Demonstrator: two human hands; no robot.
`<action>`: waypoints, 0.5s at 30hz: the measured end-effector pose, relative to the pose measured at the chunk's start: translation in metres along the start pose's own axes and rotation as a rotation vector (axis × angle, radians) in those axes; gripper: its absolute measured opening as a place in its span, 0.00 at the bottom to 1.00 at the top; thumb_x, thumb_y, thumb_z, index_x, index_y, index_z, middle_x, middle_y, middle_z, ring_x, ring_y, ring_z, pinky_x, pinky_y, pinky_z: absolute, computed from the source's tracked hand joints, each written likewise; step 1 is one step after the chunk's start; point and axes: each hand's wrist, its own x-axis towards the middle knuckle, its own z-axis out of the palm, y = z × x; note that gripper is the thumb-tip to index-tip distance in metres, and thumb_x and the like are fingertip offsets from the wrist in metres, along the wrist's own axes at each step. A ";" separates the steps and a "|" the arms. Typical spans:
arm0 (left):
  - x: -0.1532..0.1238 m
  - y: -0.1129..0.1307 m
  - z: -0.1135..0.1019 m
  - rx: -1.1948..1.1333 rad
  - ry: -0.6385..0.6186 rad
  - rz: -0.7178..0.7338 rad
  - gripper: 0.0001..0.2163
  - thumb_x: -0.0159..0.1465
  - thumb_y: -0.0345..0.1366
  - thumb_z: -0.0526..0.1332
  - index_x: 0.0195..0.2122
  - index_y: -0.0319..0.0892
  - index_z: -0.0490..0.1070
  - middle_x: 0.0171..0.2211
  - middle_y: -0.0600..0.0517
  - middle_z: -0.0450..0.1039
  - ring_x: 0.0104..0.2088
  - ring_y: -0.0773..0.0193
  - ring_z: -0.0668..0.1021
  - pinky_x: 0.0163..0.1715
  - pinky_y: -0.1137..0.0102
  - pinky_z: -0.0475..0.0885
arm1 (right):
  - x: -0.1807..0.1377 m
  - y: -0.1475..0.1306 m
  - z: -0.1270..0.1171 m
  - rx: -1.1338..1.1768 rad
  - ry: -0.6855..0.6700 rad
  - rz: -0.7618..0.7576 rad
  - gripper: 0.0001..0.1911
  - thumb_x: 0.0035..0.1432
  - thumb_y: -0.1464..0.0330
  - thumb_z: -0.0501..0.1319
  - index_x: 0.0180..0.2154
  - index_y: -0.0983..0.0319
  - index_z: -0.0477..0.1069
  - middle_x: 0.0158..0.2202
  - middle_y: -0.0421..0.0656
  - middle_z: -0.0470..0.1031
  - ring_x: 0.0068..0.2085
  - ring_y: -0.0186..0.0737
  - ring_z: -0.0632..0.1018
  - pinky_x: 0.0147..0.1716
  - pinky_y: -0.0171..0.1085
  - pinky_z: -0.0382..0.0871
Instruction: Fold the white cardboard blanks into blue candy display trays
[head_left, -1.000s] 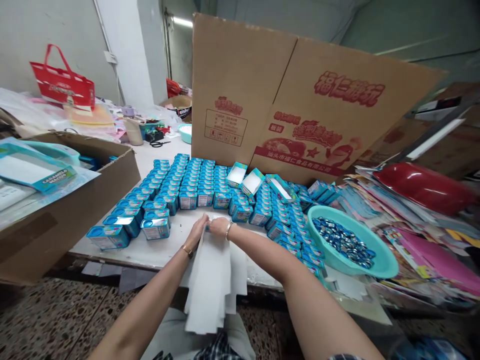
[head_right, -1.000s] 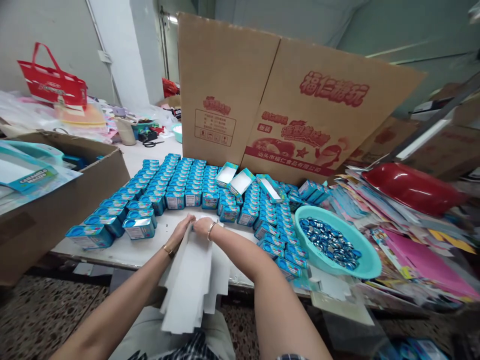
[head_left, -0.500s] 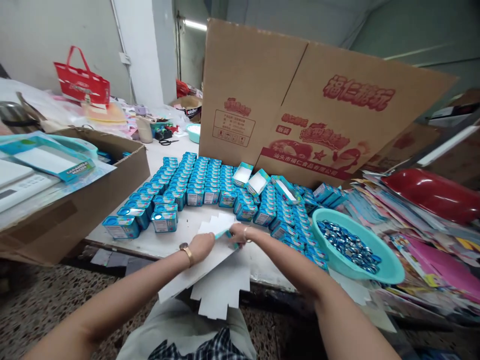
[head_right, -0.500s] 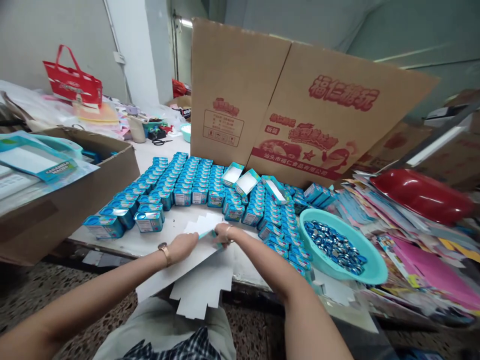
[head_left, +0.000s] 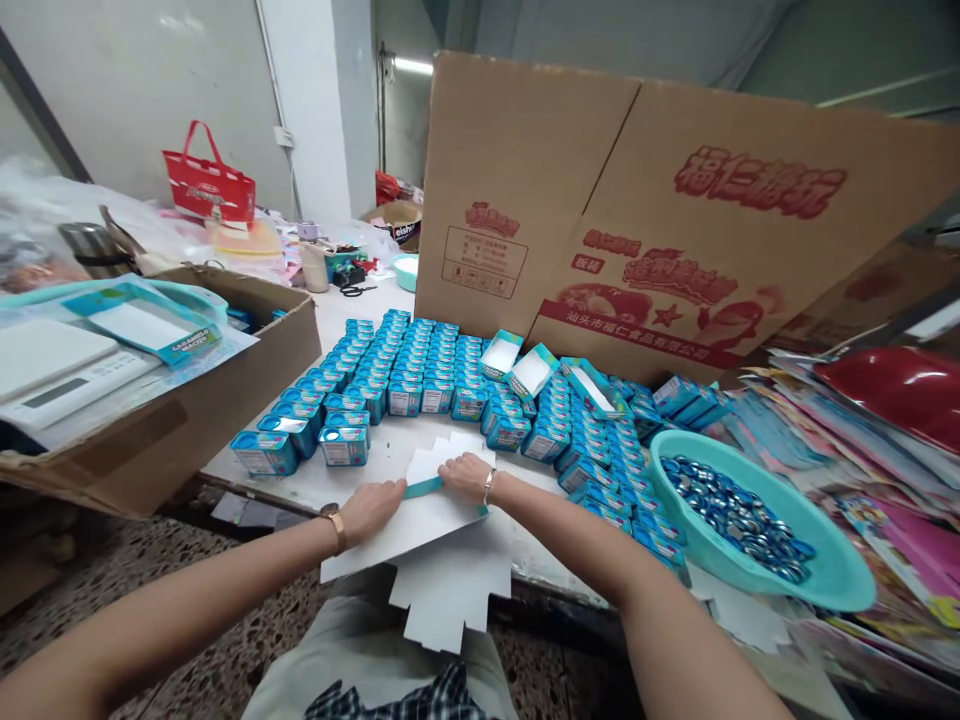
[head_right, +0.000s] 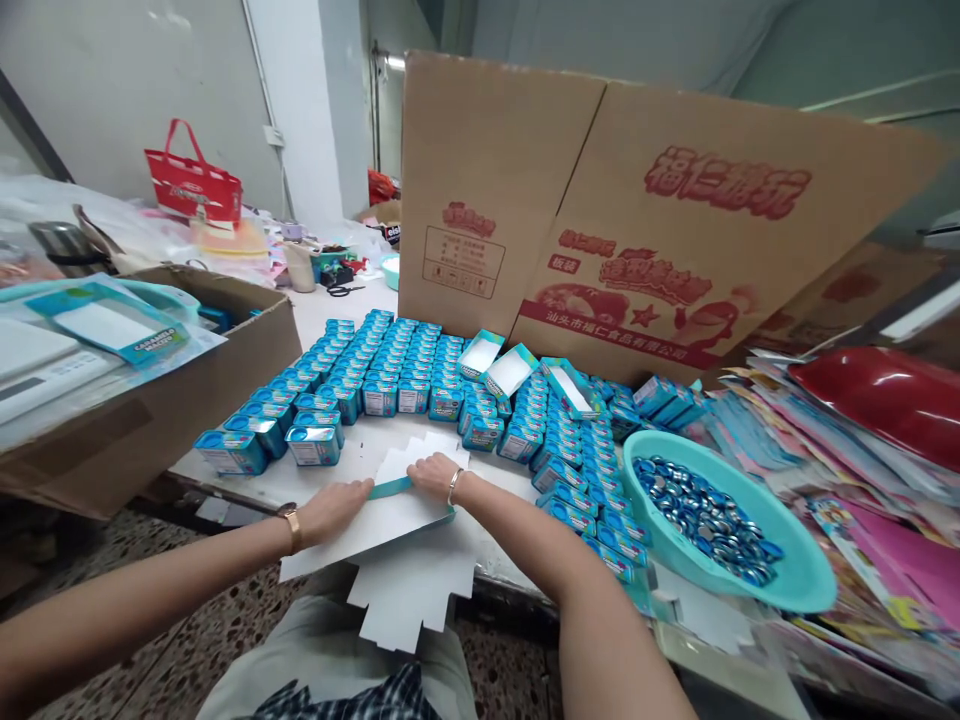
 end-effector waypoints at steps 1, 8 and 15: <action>0.000 0.000 0.002 0.028 0.004 -0.012 0.18 0.62 0.25 0.42 0.48 0.36 0.64 0.38 0.40 0.73 0.35 0.55 0.77 0.34 0.64 0.69 | 0.000 0.000 0.000 -0.013 -0.007 -0.024 0.10 0.61 0.71 0.50 0.44 0.64 0.65 0.37 0.50 0.75 0.36 0.43 0.77 0.34 0.39 0.66; 0.015 -0.006 -0.004 -0.095 0.053 0.079 0.12 0.61 0.27 0.48 0.40 0.39 0.69 0.36 0.41 0.75 0.36 0.54 0.77 0.39 0.62 0.70 | 0.021 -0.022 -0.019 0.079 -0.040 -0.072 0.14 0.64 0.62 0.48 0.40 0.62 0.68 0.38 0.50 0.77 0.38 0.47 0.78 0.34 0.40 0.66; -0.002 -0.023 -0.042 -0.522 0.627 -0.045 0.24 0.60 0.45 0.58 0.56 0.44 0.60 0.57 0.42 0.62 0.60 0.51 0.61 0.60 0.55 0.54 | -0.034 -0.035 -0.024 0.429 0.026 0.269 0.27 0.60 0.69 0.49 0.61 0.59 0.49 0.42 0.49 0.77 0.39 0.49 0.78 0.37 0.40 0.66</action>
